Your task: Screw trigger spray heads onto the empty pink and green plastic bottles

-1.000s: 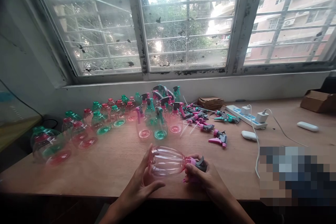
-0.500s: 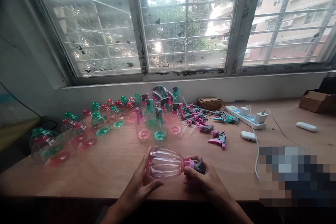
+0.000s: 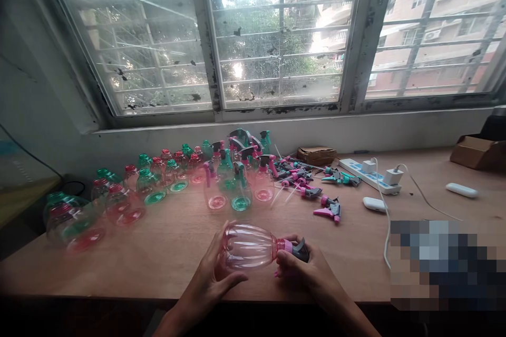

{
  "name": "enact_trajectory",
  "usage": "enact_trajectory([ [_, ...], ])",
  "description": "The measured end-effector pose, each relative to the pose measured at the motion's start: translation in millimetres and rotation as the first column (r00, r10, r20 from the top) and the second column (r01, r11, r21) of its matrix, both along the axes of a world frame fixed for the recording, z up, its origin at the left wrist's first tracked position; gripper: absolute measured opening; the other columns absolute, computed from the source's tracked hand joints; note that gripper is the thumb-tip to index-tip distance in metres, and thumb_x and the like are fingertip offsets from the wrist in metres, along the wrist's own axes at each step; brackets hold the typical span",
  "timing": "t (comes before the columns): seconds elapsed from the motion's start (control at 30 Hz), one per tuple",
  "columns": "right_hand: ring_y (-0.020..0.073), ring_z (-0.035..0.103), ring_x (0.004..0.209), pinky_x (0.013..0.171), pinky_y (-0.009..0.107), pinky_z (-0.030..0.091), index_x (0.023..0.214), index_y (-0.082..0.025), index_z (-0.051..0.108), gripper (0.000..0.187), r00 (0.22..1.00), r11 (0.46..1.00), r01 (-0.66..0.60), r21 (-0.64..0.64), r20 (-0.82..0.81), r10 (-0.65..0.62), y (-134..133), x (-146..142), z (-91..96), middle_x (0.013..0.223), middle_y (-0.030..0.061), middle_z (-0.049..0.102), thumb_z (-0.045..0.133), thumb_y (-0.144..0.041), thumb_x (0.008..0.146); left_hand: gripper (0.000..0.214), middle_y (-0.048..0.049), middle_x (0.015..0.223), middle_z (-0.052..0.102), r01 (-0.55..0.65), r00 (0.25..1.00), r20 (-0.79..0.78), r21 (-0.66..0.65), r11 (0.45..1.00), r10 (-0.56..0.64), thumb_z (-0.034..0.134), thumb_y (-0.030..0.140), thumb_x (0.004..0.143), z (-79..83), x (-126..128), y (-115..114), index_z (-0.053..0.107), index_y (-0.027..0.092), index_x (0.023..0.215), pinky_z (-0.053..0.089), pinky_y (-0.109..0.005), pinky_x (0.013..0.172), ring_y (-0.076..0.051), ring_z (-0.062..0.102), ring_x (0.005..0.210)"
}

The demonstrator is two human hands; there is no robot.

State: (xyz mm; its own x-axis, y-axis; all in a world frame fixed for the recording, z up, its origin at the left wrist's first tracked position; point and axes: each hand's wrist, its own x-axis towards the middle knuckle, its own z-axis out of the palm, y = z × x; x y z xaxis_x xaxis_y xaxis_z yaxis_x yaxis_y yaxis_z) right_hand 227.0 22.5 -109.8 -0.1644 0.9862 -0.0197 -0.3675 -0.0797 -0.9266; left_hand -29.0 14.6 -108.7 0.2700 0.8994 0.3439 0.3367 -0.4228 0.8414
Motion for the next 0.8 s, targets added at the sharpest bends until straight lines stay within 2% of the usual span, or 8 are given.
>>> enact_trajectory([
  [0.07, 0.0177, 0.072, 0.058, 0.065, 0.032, 0.063, 0.091, -0.018, 0.072, 0.044, 1.0, 1.0, 0.009, -0.021, 0.005, -0.009, -1, 0, 2.0, 0.071, -0.0003, 0.075, 0.097, -0.045, 0.067, 0.095, -0.0098, 0.169, 0.031, 0.01, 1.0, -0.005, 0.026, 1.0, -0.01, 0.078, 0.038, 0.089, -1.1, 0, 1, 0.019, 0.037, 0.163, 0.027, -0.052, 0.127, -0.033, 0.03, 0.156],
  [0.17, 0.0181, 0.072, 0.058, 0.066, 0.033, 0.064, 0.091, -0.018, 0.073, 0.045, 1.0, 1.0, 0.002, -0.017, 0.01, -0.001, -1, 0, 3.6, 0.073, 0.0005, 0.076, 0.097, -0.046, 0.065, 0.09, -0.0109, 0.17, 0.028, 0.046, 0.999, 0.027, 0.055, 0.997, -0.048, 0.069, 0.036, 0.096, -4.5, -1, 2, 0.01, 0.038, 0.164, 0.031, -0.051, 0.125, -0.032, 0.036, 0.153],
  [0.33, 0.0173, 0.072, 0.059, 0.061, 0.028, 0.06, 0.089, -0.017, 0.073, 0.04, 0.999, 0.999, -0.052, 0.004, 0.019, 0.051, -2, 2, 2.5, 0.069, -0.0005, 0.075, 0.095, -0.043, 0.07, 0.112, -0.014, 0.165, 0.037, -0.004, 1.0, -0.011, -0.003, 1.0, 0.004, 0.084, 0.042, 0.081, 2.8, 0, -1, 0.011, 0.034, 0.165, 0.031, -0.055, 0.124, -0.037, 0.037, 0.152],
  [0.4, 0.018, 0.071, 0.059, 0.061, 0.029, 0.06, 0.09, -0.017, 0.072, 0.04, 0.998, 0.998, -0.057, -0.006, 0.019, 0.057, -2, 2, 1.6, 0.069, -0.0009, 0.074, 0.095, -0.044, 0.07, 0.107, -0.0125, 0.163, 0.04, -0.025, 1.0, -0.006, -0.012, 1.0, 0.025, 0.083, 0.042, 0.083, 6.0, 1, -3, 0.015, 0.035, 0.165, 0.033, -0.053, 0.124, -0.036, 0.037, 0.152],
  [0.5, 0.0187, 0.071, 0.06, 0.065, 0.034, 0.063, 0.092, -0.018, 0.072, 0.044, 0.999, 0.999, -0.031, -0.02, 0.014, 0.031, -2, 1, 0.4, 0.071, -0.0004, 0.074, 0.096, -0.046, 0.068, 0.1, -0.008, 0.167, 0.034, -0.03, 1.0, 0.008, 0.045, 0.999, 0.03, 0.081, 0.04, 0.086, 4.4, 1, -3, 0.017, 0.04, 0.163, 0.03, -0.052, 0.125, -0.035, 0.033, 0.154],
  [0.57, 0.0188, 0.071, 0.06, 0.067, 0.036, 0.064, 0.093, -0.018, 0.072, 0.046, 1.0, 1.0, -0.016, -0.02, 0.004, 0.016, -1, 1, -0.3, 0.072, 0.0005, 0.075, 0.096, -0.047, 0.067, 0.099, -0.0069, 0.17, 0.03, -0.003, 1.0, 0.023, 0.064, 0.998, 0.001, 0.078, 0.039, 0.088, 1.3, 0, -2, 0.012, 0.044, 0.163, 0.035, -0.052, 0.122, -0.034, 0.042, 0.149],
  [0.67, 0.018, 0.071, 0.059, 0.064, 0.033, 0.063, 0.093, -0.017, 0.072, 0.045, 1.0, 1.0, -0.018, -0.018, -0.007, 0.018, -1, 1, -1.0, 0.071, 0.0008, 0.076, 0.096, -0.045, 0.067, 0.11, -0.0108, 0.171, 0.026, 0.052, 0.997, 0.057, -0.002, 0.999, -0.052, 0.08, 0.04, 0.086, 0.5, 0, -3, 0.003, 0.043, 0.164, 0.044, -0.051, 0.116, -0.034, 0.055, 0.138],
  [0.8, 0.0153, 0.068, 0.058, 0.06, 0.028, 0.061, 0.091, -0.017, 0.073, 0.04, 0.999, 0.999, -0.037, 0.004, -0.023, 0.038, 0, 1, -0.7, 0.069, -0.0001, 0.075, 0.096, -0.042, 0.069, 0.115, -0.0135, 0.167, 0.034, 0.043, 0.997, 0.064, -0.059, 0.997, -0.04, 0.086, 0.04, 0.08, 4.2, 1, -3, 0.009, 0.036, 0.165, 0.037, -0.054, 0.122, -0.038, 0.042, 0.148],
])
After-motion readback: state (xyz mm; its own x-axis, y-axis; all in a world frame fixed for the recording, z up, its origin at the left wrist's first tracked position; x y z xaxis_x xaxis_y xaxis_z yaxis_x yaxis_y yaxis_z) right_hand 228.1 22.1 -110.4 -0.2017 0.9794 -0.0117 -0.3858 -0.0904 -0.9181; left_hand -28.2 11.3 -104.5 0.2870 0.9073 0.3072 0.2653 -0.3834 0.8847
